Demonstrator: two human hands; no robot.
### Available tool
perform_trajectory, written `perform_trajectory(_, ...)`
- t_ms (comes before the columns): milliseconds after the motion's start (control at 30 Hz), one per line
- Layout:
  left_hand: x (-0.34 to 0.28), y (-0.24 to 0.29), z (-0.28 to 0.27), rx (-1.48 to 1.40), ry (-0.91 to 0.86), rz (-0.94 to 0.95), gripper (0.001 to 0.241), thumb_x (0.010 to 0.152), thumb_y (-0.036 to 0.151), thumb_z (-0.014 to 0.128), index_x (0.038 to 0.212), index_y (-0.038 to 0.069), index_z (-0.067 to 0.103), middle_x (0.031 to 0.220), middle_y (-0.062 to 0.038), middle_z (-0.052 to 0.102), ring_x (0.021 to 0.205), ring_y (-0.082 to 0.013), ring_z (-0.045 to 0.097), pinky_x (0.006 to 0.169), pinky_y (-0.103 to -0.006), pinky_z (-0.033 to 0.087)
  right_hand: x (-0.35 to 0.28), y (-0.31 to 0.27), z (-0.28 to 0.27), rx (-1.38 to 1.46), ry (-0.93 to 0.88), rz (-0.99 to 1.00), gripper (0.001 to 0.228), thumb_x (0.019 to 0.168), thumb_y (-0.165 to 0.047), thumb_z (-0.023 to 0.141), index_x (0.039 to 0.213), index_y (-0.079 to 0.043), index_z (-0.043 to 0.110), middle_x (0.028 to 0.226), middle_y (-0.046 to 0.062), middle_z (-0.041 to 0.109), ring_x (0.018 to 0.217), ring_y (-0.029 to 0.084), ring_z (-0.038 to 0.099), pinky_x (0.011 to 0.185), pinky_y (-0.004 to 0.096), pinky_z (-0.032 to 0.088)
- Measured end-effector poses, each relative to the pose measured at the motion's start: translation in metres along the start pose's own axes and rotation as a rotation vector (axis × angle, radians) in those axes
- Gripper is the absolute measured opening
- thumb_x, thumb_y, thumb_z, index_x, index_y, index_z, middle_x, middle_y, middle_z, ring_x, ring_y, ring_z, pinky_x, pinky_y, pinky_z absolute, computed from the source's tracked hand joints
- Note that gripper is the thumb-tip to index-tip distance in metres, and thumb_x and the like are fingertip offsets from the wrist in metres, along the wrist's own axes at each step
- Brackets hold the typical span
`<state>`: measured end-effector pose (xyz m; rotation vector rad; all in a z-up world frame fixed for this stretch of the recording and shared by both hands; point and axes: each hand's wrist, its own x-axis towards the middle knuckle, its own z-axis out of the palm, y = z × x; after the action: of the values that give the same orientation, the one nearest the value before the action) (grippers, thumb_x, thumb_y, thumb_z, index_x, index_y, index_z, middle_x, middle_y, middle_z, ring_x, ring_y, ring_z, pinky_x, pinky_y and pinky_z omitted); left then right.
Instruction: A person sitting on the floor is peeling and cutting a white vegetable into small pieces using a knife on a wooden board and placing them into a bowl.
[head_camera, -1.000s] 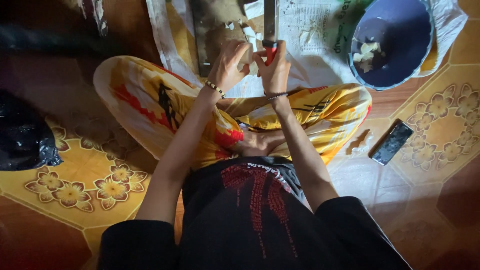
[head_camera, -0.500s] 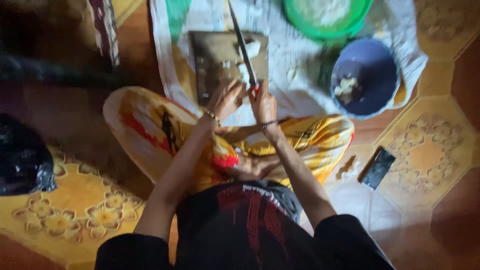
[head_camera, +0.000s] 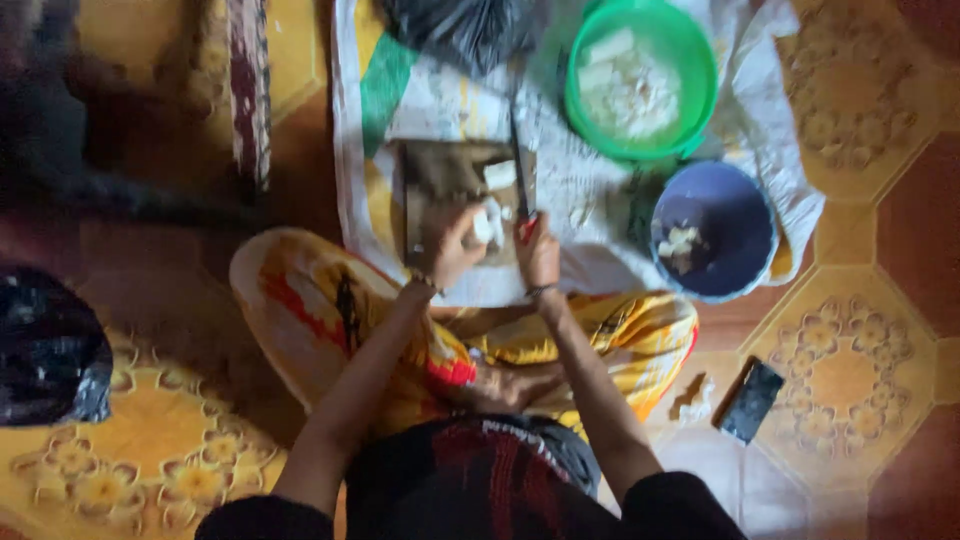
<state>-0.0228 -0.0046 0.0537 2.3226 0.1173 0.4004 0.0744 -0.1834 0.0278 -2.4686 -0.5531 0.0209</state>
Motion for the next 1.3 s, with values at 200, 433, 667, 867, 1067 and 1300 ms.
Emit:
perform_trajectory(200,0.022,-0.004,-0.028,-1.052,0.273,-0.249,0.053,0.097,0.005,0.07,0.148,0.006,0.054,0.147,-0.019,0.059,0.132,-0.033,0.058,0.108,-0.0416,0.052,0.004,0.011,-0.046,0.17,0.098,0.149,0.028,0.098,-0.027,0.075,0.116,-0.014,0.058,0.059,0.004,0.071,0.048,0.022,0.068,0.053,0.035,0.056)
perform_trajectory(433,0.026,-0.015,-0.03,-1.65,0.122,-0.203,0.049,0.107,-0.002,0.053,0.154,0.01,0.046,0.151,-0.011,0.049,0.134,-0.0352,0.058,0.109,-0.0387,0.052,-0.017,-0.03,-0.082,0.478,-0.047,0.393,0.013,0.102,-0.016,0.062,0.103,-0.006,0.055,0.063,0.002,0.063,0.046,0.012,0.052,0.044,0.027,0.044)
perform_trajectory(667,0.02,-0.016,-0.023,-1.592,0.115,-0.136,0.057,0.113,0.004,0.058,0.162,0.019,0.033,0.147,-0.012,0.054,0.144,-0.0416,0.054,0.119,-0.0467,0.048,-0.04,-0.015,-0.065,0.467,-0.035,0.337,0.022,0.102,-0.023,0.058,0.1,-0.001,0.053,0.063,0.005,0.063,0.044,0.015,0.055,0.042,0.029,0.047)
perform_trajectory(867,0.017,-0.043,0.007,-0.806,0.342,-0.171,0.051,0.105,-0.002,0.059,0.15,0.019,0.046,0.105,-0.001,0.062,0.081,-0.0101,0.049,0.073,-0.0249,0.043,-0.047,-0.023,-0.065,0.54,-0.101,0.344,0.011,0.105,-0.014,0.054,0.108,-0.005,0.051,0.075,0.003,0.067,0.049,0.014,0.063,0.046,0.028,0.051)
perform_trajectory(1067,0.025,-0.05,0.028,-0.28,0.385,-0.203,0.07,0.08,-0.017,0.065,0.14,0.012,0.044,0.14,-0.01,0.058,0.132,-0.0299,0.062,0.12,-0.0398,0.051,-0.054,-0.031,-0.058,0.623,-0.182,0.495,0.015,0.107,-0.023,0.053,0.112,-0.01,0.047,0.069,0.005,0.064,0.05,0.015,0.063,0.044,0.027,0.052)
perform_trajectory(1300,0.024,-0.044,0.037,-0.088,0.359,-0.142,0.066,0.068,-0.019,0.058,0.122,0.018,0.052,0.112,0.001,0.065,0.094,-0.0239,0.066,0.08,-0.0373,0.056,-0.062,-0.06,-0.05,0.545,-0.221,0.372,0.019,0.108,-0.021,0.053,0.124,-0.011,0.051,0.062,0.001,0.061,0.046,0.013,0.062,0.039,0.027,0.049)
